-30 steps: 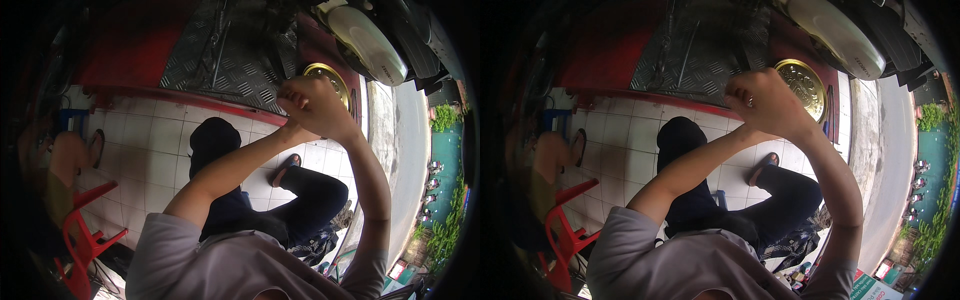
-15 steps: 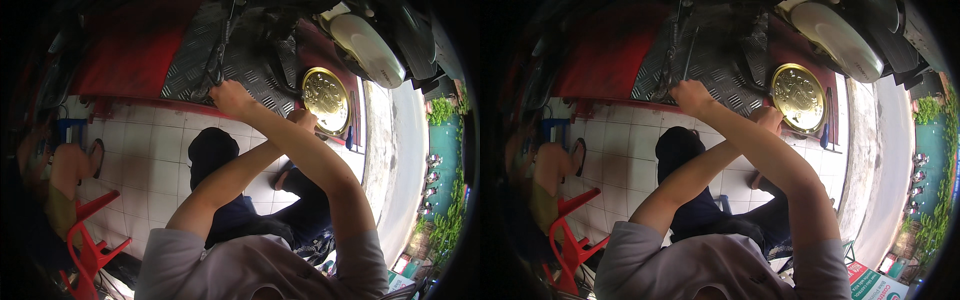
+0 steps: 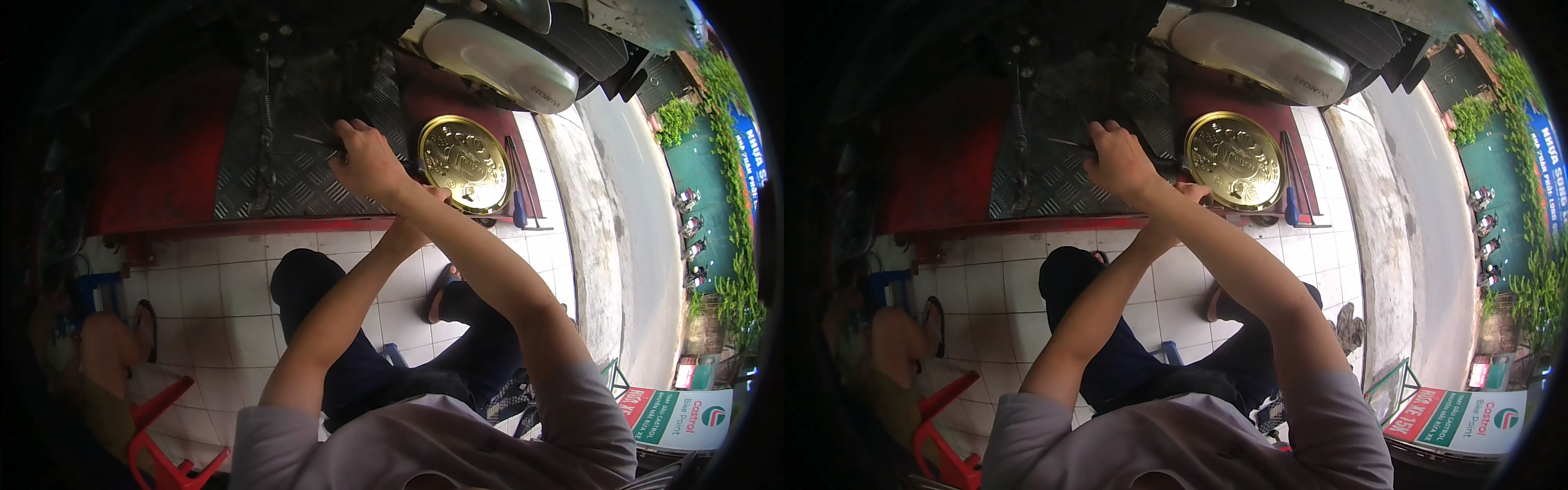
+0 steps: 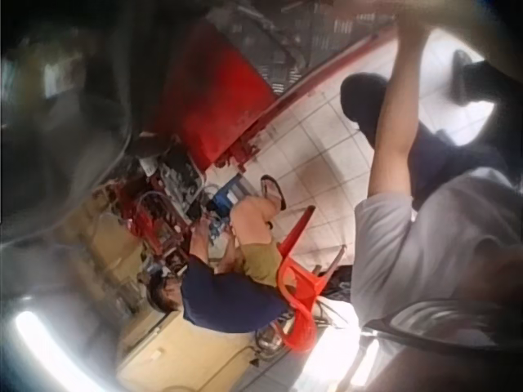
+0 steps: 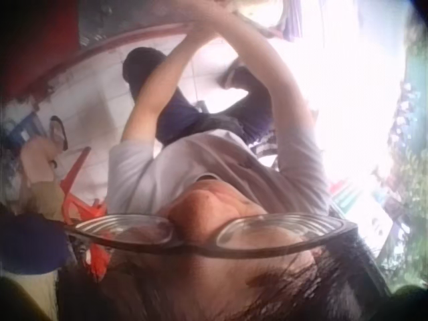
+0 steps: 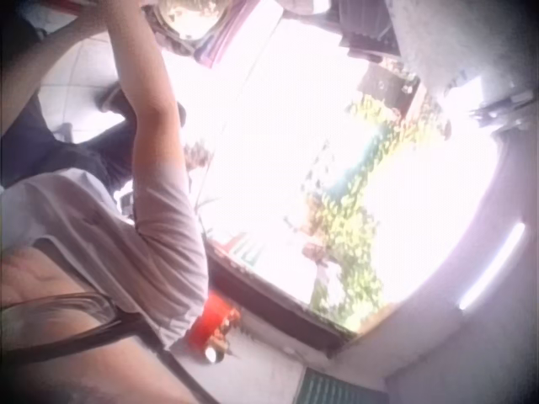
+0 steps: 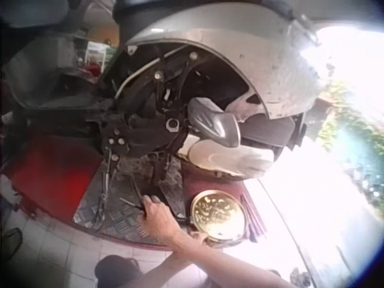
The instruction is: The person uses a T-handle wrench to loosen and remove a bolt from the underside of a motorcycle. They then use a screwdriver to adjust a component near the engine casing.
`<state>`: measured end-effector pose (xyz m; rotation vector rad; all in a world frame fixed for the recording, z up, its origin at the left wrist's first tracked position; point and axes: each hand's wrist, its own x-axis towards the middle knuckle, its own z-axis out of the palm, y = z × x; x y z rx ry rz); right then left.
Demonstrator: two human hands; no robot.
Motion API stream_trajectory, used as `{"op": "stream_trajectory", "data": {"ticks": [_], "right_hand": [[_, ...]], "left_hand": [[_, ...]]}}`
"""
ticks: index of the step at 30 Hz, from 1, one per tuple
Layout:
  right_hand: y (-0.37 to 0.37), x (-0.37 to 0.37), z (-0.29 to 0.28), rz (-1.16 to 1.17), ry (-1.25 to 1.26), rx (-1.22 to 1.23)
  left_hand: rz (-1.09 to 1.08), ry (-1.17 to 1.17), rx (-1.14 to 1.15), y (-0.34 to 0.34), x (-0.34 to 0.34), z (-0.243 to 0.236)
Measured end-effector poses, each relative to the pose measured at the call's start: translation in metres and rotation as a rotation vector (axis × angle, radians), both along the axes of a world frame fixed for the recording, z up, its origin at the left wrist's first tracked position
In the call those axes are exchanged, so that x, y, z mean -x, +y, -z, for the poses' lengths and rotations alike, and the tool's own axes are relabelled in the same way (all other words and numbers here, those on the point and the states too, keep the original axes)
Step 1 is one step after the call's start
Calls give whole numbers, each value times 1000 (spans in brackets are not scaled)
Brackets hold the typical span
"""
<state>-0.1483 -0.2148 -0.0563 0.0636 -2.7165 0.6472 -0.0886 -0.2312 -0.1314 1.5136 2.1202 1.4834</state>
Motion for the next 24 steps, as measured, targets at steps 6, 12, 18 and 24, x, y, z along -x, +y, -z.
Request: {"op": "stream_trajectory", "data": {"ticks": [6, 12, 18, 24], "right_hand": [[69, -39, -28, 377, -241, 442], [144, -140, -50, 274, 119, 1235], [166, -274, -47, 457, 596, 1327], [141, -331, -25, 554, 765, 1545]], "left_hand": [[159, -188, -112, 21, -13, 12], [685, -809, 123, 3, 5, -32], [742, -1251, -492, -18, 46, -46], [394, -1340, -698, -1, 50, -38]]}}
